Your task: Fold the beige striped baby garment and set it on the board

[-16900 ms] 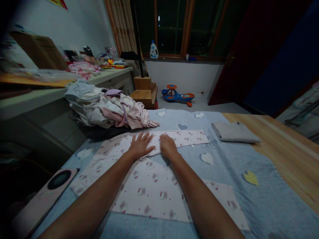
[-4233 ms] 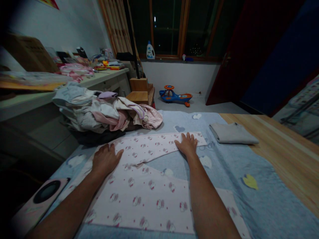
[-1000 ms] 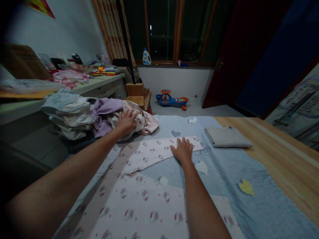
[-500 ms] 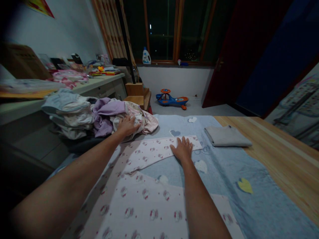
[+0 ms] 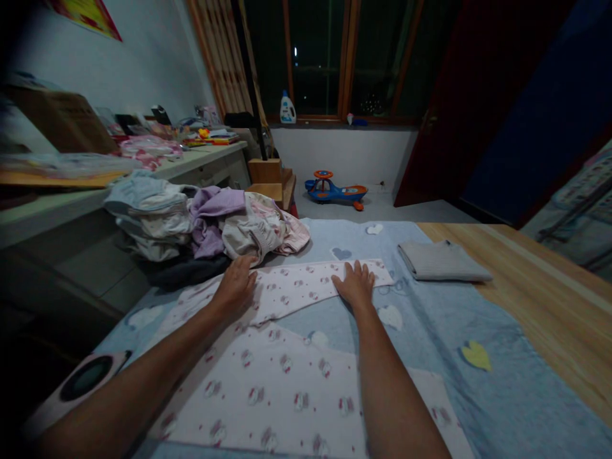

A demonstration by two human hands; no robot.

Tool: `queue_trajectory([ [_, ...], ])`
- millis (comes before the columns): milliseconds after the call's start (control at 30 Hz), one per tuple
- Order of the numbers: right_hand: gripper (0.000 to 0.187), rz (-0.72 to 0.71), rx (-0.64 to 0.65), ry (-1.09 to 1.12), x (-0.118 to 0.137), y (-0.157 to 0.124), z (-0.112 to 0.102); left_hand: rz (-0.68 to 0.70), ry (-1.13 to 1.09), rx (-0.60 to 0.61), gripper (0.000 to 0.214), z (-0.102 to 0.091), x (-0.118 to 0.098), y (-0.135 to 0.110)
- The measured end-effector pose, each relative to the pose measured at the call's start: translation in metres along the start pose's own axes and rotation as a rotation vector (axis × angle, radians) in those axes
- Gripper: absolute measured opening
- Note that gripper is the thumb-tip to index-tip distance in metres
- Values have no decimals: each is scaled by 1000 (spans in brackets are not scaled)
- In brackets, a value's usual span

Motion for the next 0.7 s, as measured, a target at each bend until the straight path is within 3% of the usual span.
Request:
queue_trajectory([
  [167, 70, -3, -4, -3, -1, 0, 0, 79, 45, 268, 48, 23, 28, -46],
  [367, 70, -7, -9, -25, -1, 1, 1, -96, 197, 379, 60, 24, 49, -60],
  [500, 71, 2, 7, -32, -1, 2, 1, -148, 217, 330, 54, 13, 36, -51],
  [633, 71, 1, -2, -28, -1, 2, 1, -86, 147, 174, 49, 5, 12, -27],
  [700, 70, -1, -10, -23, -1, 2, 1, -68, 118, 154, 51, 9, 4, -14],
])
Point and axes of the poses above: each hand's wrist, its own y-axis towards the middle knuckle, its own z-axis out of the palm, x = y × z, the point moved 3 cm from there along y, towards the middle knuckle, and after that the axes turned 11 degrees about y, right-handed, at the moved point
